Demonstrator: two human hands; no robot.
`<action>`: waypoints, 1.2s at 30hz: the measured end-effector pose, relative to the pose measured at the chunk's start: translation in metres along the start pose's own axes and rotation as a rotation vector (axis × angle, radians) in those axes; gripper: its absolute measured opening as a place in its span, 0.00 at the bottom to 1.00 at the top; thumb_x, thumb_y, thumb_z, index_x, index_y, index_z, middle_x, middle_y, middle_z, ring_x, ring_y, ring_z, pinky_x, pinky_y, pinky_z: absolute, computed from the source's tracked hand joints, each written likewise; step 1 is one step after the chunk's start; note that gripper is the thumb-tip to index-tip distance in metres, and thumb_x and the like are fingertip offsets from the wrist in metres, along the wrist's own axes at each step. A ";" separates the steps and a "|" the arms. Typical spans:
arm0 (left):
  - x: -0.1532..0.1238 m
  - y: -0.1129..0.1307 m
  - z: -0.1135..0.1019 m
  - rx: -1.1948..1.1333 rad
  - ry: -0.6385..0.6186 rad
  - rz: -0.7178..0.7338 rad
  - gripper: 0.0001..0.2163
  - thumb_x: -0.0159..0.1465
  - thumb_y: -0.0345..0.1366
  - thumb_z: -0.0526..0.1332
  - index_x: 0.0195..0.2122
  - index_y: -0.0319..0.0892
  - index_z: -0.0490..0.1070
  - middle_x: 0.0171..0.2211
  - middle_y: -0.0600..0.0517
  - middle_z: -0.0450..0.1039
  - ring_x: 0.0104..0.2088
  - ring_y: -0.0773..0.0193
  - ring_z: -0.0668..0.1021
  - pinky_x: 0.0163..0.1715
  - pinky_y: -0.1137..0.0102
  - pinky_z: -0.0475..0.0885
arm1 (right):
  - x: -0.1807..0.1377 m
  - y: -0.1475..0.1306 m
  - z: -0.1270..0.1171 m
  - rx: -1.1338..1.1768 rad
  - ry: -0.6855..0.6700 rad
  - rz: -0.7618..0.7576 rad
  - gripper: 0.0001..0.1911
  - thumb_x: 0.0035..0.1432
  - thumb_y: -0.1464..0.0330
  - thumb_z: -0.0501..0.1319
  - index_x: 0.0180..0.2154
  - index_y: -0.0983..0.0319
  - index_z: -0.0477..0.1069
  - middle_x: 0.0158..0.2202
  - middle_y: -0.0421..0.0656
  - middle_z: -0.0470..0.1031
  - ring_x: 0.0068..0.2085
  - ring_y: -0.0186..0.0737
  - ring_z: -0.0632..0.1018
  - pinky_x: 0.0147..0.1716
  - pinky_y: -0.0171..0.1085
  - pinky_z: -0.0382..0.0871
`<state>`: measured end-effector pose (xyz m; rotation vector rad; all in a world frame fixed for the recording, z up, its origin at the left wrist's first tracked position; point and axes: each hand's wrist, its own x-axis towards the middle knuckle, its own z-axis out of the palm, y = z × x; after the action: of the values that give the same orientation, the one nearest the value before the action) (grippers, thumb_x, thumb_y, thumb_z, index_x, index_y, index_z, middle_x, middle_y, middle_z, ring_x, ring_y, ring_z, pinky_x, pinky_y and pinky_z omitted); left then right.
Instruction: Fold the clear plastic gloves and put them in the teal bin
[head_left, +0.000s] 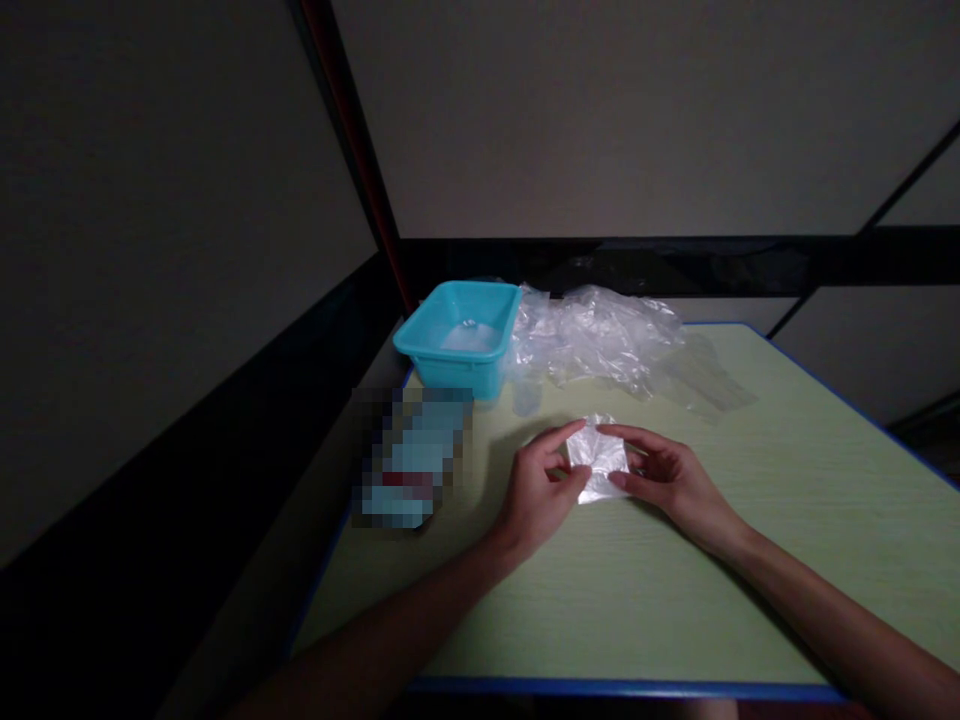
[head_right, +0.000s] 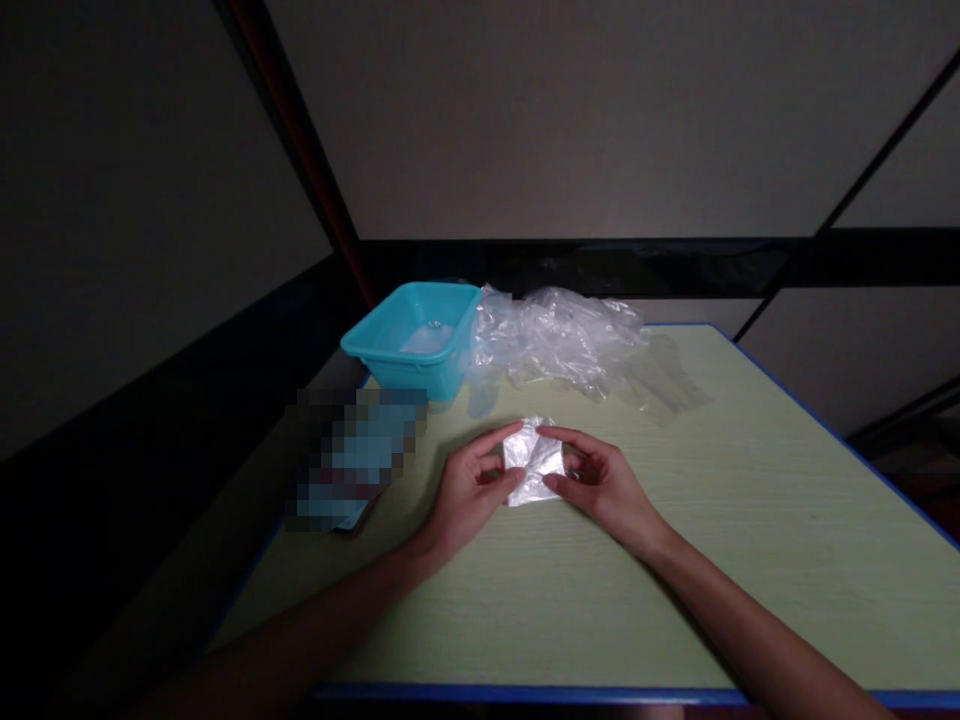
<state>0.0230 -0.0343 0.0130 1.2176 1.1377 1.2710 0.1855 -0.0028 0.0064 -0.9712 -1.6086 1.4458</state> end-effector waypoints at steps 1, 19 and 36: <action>0.000 0.000 0.000 0.012 -0.004 0.001 0.24 0.51 0.24 0.58 0.52 0.40 0.66 0.28 0.52 0.72 0.24 0.71 0.71 0.18 0.81 0.64 | 0.000 0.000 0.000 0.001 0.002 0.002 0.25 0.46 0.63 0.66 0.48 0.57 0.68 0.24 0.38 0.70 0.26 0.35 0.71 0.25 0.35 0.66; -0.008 -0.011 -0.001 0.291 0.019 0.216 0.25 0.57 0.24 0.54 0.56 0.44 0.52 0.41 0.50 0.67 0.31 0.69 0.74 0.21 0.79 0.68 | 0.000 0.005 -0.002 0.161 0.116 0.050 0.25 0.45 0.67 0.67 0.47 0.57 0.67 0.28 0.38 0.72 0.32 0.38 0.73 0.32 0.37 0.67; 0.022 0.033 -0.066 1.278 0.286 0.491 0.30 0.59 0.26 0.52 0.61 0.35 0.41 0.62 0.39 0.46 0.62 0.50 0.48 0.56 0.49 0.51 | 0.032 -0.022 -0.009 -0.023 0.120 0.069 0.22 0.49 0.62 0.63 0.47 0.57 0.69 0.29 0.41 0.72 0.33 0.39 0.72 0.31 0.36 0.65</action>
<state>-0.0441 -0.0133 0.0441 2.3958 2.0775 1.0191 0.1786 0.0281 0.0307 -1.1155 -1.5201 1.3903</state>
